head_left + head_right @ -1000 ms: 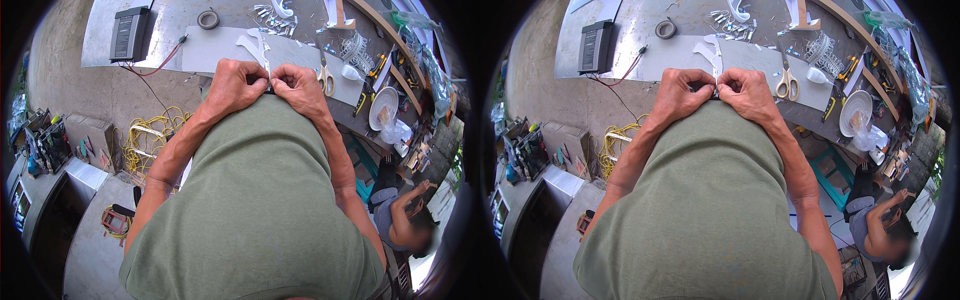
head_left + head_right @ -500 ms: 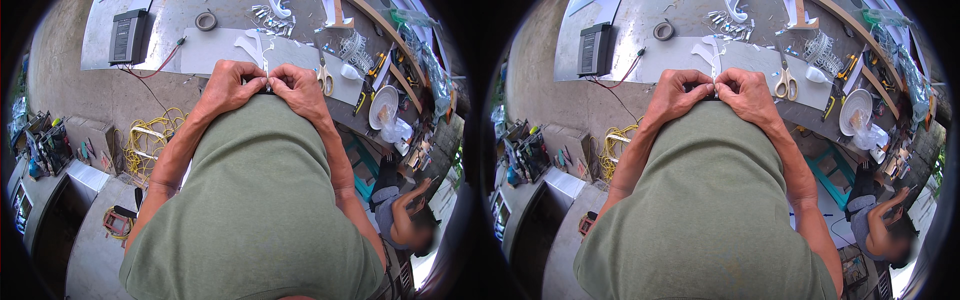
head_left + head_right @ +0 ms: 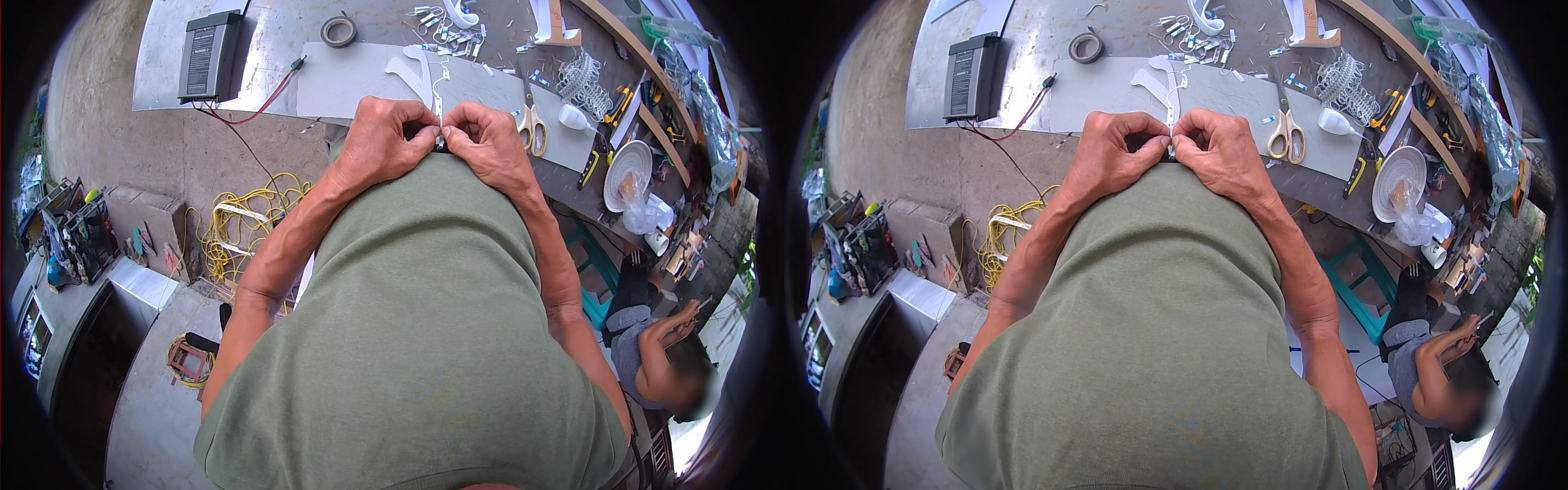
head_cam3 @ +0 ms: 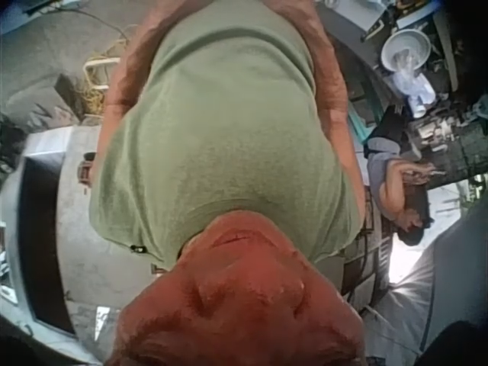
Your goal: Connecting and securing LED strips and wiring to plastic sign letters on a work table.
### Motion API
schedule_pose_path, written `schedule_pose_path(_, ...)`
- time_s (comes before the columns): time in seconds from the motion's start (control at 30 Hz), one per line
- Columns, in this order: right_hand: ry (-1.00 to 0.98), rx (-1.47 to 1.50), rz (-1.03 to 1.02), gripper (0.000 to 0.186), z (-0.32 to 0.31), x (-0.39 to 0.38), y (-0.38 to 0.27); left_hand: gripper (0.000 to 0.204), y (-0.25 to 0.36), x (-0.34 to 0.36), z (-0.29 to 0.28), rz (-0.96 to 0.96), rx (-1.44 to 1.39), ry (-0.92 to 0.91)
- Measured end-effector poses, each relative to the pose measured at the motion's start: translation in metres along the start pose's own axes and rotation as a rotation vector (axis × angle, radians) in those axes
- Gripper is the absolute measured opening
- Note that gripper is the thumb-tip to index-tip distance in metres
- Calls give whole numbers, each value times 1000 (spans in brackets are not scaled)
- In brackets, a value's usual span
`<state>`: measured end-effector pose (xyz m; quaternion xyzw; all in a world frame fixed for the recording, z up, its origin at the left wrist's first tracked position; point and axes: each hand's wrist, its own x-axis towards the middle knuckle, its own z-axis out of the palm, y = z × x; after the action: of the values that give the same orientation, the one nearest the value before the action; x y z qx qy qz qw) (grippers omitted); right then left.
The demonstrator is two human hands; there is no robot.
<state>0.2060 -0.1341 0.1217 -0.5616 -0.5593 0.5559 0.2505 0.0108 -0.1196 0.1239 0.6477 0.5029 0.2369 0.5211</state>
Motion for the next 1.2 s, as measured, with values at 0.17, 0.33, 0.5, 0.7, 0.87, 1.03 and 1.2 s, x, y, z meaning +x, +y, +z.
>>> schedule_pose_path(0.17,-15,29,44,16,0,0,3,15,0,1,0,-2,9,-5)
schedule_pose_path(0.33,-22,58,57,17,0,0,2,16,0,1,0,-15,12,-22)
schedule_pose_path(0.5,-44,55,56,17,-1,0,4,16,-5,0,0,-1,-4,-18)
schedule_pose_path(0.7,-18,105,84,16,2,-2,0,18,-3,0,-4,-35,-37,-61)
schedule_pose_path(0.87,18,145,90,16,3,-2,3,19,-2,-3,-8,-72,-94,-72)
schedule_pose_path(1.03,19,64,40,16,3,-2,1,18,-4,-1,-7,-62,-90,-84)
schedule_pose_path(1.2,12,24,38,16,1,-2,-2,17,-1,0,-6,-59,-47,-78)
